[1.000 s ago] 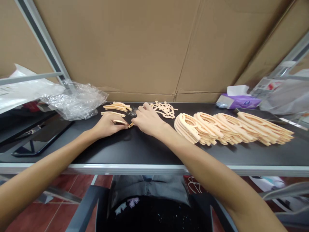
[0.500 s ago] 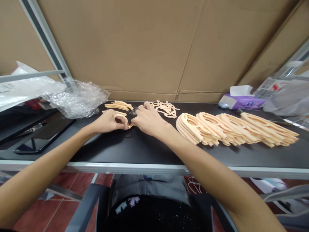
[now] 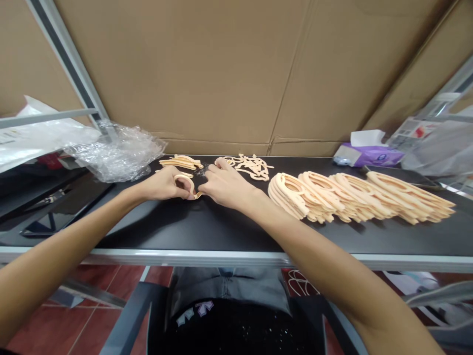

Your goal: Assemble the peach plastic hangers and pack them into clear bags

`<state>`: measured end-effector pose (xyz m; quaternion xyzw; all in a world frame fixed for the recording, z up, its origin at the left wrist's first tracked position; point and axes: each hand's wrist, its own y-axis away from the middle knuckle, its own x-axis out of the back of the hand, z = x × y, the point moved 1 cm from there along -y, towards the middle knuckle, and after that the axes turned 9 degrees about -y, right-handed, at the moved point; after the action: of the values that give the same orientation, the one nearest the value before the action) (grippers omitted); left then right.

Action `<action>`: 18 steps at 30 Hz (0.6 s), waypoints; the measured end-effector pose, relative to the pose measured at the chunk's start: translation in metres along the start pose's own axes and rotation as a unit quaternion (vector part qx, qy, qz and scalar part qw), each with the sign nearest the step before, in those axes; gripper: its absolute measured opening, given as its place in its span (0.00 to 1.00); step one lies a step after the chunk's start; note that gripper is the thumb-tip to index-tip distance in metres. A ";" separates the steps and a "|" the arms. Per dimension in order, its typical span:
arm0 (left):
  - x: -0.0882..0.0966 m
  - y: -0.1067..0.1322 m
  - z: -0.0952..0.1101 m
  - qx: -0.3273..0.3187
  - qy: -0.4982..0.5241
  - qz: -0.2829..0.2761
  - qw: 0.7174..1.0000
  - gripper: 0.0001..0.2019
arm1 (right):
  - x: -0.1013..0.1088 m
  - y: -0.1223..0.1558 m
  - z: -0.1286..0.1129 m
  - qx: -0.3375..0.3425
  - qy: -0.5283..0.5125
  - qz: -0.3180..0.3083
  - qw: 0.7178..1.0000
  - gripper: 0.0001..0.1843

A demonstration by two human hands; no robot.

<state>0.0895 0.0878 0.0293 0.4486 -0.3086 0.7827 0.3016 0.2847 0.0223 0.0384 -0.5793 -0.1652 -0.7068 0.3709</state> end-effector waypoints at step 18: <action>-0.001 0.004 0.006 -0.014 -0.113 0.004 0.994 0.09 | -0.011 -0.006 -0.007 -0.050 -0.074 0.013 0.996 0.18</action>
<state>0.0899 0.0803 0.0302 0.5285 -0.3532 0.7238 0.2684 0.2762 0.0251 0.0275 -0.6497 -0.1493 -0.6647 0.3375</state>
